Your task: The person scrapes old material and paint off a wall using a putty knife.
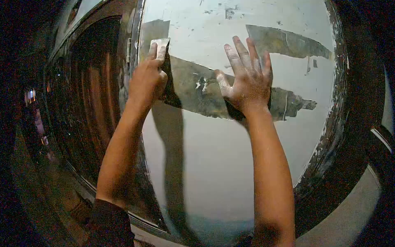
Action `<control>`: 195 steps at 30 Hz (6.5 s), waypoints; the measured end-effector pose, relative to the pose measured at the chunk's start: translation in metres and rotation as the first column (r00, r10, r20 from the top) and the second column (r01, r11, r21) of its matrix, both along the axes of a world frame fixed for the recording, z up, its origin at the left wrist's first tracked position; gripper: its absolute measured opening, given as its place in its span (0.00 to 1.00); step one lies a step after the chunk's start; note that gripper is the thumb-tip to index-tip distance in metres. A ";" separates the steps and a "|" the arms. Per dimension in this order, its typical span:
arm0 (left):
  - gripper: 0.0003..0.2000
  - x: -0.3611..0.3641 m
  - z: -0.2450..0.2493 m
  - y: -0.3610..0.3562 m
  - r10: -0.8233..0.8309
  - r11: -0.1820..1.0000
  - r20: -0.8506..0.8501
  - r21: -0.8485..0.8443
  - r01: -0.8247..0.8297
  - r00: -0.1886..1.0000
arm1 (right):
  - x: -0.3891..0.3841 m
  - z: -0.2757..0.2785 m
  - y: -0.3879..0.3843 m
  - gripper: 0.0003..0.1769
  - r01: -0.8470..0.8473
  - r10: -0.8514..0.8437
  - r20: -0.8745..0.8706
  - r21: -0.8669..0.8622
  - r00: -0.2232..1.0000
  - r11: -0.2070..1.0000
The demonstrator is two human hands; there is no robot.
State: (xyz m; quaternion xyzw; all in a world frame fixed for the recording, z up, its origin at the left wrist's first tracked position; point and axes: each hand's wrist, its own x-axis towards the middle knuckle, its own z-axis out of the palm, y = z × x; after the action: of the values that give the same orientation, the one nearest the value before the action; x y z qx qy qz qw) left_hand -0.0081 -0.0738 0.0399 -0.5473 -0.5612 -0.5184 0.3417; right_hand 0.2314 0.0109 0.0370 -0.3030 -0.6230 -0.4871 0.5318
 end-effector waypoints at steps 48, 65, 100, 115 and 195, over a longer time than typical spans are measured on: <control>0.19 -0.001 -0.046 -0.004 0.044 0.994 0.026 -0.099 -0.041 0.999 | -0.001 0.002 -0.002 0.33 -0.022 0.022 -0.002 0.026 1.000 0.999; 0.20 0.002 -0.034 -0.003 0.096 0.992 -0.012 -0.078 -0.097 0.995 | 0.001 0.002 0.001 0.33 -0.032 0.032 0.001 0.038 0.999 0.999; 0.20 -0.004 0.000 0.005 0.063 0.998 -0.036 -0.012 -0.064 0.997 | 0.000 0.002 0.003 0.32 -0.052 0.052 0.000 0.071 0.999 0.996; 0.19 -0.005 0.015 0.009 0.099 0.995 -0.039 0.011 -0.098 0.994 | -0.001 0.000 0.001 0.32 -0.034 0.036 -0.021 0.053 0.999 0.998; 0.17 -0.004 -0.016 0.009 0.092 0.995 -0.029 0.048 -0.090 0.995 | 0.000 0.000 0.000 0.33 -0.070 0.070 -0.017 0.022 0.997 0.997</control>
State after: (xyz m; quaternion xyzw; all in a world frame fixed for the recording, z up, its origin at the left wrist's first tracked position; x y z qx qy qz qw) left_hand -0.0123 -0.0643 0.0238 -0.5213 -0.5680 -0.5065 0.3862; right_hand 0.2316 0.0108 0.0372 -0.2795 -0.6231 -0.4723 0.5572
